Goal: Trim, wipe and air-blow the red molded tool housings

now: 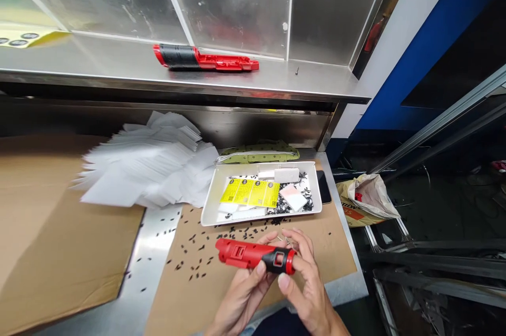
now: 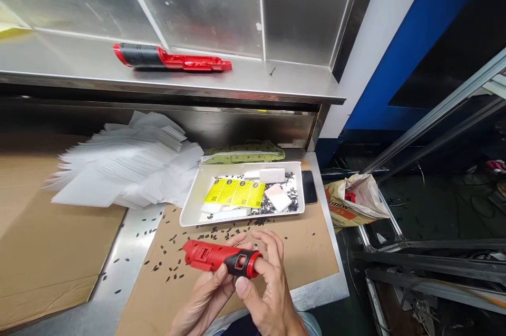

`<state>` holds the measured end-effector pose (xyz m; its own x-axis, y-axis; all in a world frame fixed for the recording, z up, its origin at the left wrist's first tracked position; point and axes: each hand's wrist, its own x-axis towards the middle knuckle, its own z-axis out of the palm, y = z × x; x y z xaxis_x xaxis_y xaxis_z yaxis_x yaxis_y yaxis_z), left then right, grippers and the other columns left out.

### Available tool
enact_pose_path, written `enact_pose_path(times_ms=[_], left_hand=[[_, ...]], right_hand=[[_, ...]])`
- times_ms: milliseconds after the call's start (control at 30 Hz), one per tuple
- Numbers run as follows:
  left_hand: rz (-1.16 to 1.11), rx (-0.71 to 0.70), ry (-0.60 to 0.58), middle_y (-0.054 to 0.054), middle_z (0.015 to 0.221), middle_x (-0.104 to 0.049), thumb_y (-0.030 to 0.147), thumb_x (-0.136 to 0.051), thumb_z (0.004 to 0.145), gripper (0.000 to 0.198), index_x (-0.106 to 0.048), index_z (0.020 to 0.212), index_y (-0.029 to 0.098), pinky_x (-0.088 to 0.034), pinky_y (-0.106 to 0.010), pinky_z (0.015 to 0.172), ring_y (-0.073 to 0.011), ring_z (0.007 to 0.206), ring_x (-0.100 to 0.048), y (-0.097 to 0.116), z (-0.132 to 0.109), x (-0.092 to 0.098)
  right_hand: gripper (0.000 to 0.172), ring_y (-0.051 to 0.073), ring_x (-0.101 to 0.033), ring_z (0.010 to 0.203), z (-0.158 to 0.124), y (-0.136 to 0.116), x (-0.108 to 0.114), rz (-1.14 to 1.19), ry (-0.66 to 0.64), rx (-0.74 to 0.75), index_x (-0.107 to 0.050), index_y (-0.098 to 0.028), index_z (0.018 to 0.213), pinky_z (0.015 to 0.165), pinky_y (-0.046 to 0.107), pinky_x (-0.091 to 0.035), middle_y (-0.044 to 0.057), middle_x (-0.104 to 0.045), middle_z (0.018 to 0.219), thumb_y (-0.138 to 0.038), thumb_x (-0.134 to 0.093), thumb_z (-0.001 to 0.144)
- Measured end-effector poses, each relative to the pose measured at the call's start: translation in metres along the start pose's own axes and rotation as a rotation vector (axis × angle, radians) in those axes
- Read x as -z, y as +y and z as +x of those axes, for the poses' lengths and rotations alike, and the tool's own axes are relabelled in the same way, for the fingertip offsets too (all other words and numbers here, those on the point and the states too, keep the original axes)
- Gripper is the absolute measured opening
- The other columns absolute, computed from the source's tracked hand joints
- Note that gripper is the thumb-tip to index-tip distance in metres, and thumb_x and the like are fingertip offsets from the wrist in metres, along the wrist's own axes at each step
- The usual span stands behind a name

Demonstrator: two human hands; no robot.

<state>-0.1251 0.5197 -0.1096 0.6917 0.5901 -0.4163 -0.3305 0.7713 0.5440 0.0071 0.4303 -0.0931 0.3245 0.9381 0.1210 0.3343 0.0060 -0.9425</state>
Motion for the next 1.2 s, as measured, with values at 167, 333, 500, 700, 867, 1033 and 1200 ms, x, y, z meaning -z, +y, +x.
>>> enact_pose_path(times_ms=[167, 333, 500, 700, 867, 1033, 1200], left_hand=[[0.005, 0.021, -0.011, -0.005, 0.103, -0.077, 0.037, -0.079, 0.079, 0.044, -0.069, 0.122, 0.028, -0.053, -0.026, 0.088, -0.0197, 0.098, -0.071, -0.001, 0.005, 0.008], [-0.016, -0.032, -0.015, -0.006, 0.104, -0.077, 0.037, -0.084, 0.074, 0.045, -0.072, 0.116, 0.028, -0.053, -0.028, 0.089, -0.0236, 0.104, -0.07, 0.003, 0.004, 0.002], [0.027, -0.053, -0.018, -0.006, 0.113, -0.075, 0.035, -0.084, 0.074, 0.048, -0.07, 0.119, 0.032, -0.047, -0.038, 0.103, -0.0271, 0.113, -0.066, 0.006, 0.0, -0.004], [0.128, -0.091, 0.013, -0.008, 0.129, -0.069, 0.04, -0.086, 0.07, 0.049, -0.073, 0.115, 0.028, -0.038, -0.042, 0.114, -0.0344, 0.134, -0.052, 0.001, 0.003, -0.004], [0.092, -0.05, -0.012, -0.008, 0.106, -0.076, 0.042, -0.087, 0.069, 0.045, -0.072, 0.109, 0.028, -0.05, -0.04, 0.098, -0.0321, 0.117, -0.064, 0.001, 0.003, -0.003], [0.085, 0.007, -0.065, -0.01, 0.103, -0.075, 0.042, -0.085, 0.072, 0.042, -0.073, 0.107, 0.023, -0.052, -0.035, 0.087, -0.0294, 0.107, -0.068, 0.001, 0.003, 0.0], [0.044, 0.017, -0.068, -0.011, 0.116, -0.073, 0.041, -0.085, 0.072, 0.044, -0.073, 0.111, 0.025, -0.05, -0.045, 0.098, -0.0349, 0.117, -0.064, 0.007, 0.004, 0.002]], right_hand=[[0.015, 0.027, -0.035, 0.14, 0.003, 0.003, 0.012, -0.309, 0.141, 0.324, -0.068, -0.028, 0.094, 0.113, 0.049, -0.039, 0.005, -0.049, 0.138, -0.031, -0.054, 0.095], [0.01, 0.03, -0.033, 0.143, -0.002, 0.007, 0.016, -0.321, 0.156, 0.257, -0.064, -0.027, 0.097, 0.113, 0.054, -0.038, 0.007, -0.051, 0.139, -0.033, -0.064, 0.088], [0.041, 0.032, -0.027, 0.15, -0.012, 0.011, 0.01, 0.021, 0.086, 0.079, -0.065, -0.03, 0.123, 0.119, 0.06, -0.029, 0.009, -0.044, 0.154, -0.055, -0.056, 0.092], [0.06, 0.035, -0.031, 0.149, -0.013, 0.003, -0.008, 0.441, 0.019, -0.066, -0.064, -0.027, 0.134, 0.119, 0.06, -0.028, 0.012, -0.042, 0.158, -0.066, -0.047, 0.091], [0.049, 0.037, -0.02, 0.152, -0.01, 0.004, 0.004, -0.088, 0.025, 0.15, -0.063, -0.03, 0.134, 0.117, 0.067, -0.028, 0.011, -0.043, 0.157, -0.056, -0.051, 0.094], [0.036, 0.04, -0.027, 0.149, -0.005, 0.006, 0.03, -0.589, -0.105, 0.414, -0.068, -0.03, 0.121, 0.117, 0.072, -0.021, 0.011, -0.052, 0.148, -0.038, -0.069, 0.086], [0.021, 0.037, -0.039, 0.142, -0.006, 0.006, 0.029, -0.572, 0.08, 0.458, -0.067, -0.031, 0.103, 0.115, 0.069, -0.029, 0.008, -0.058, 0.139, -0.038, -0.07, 0.084]])
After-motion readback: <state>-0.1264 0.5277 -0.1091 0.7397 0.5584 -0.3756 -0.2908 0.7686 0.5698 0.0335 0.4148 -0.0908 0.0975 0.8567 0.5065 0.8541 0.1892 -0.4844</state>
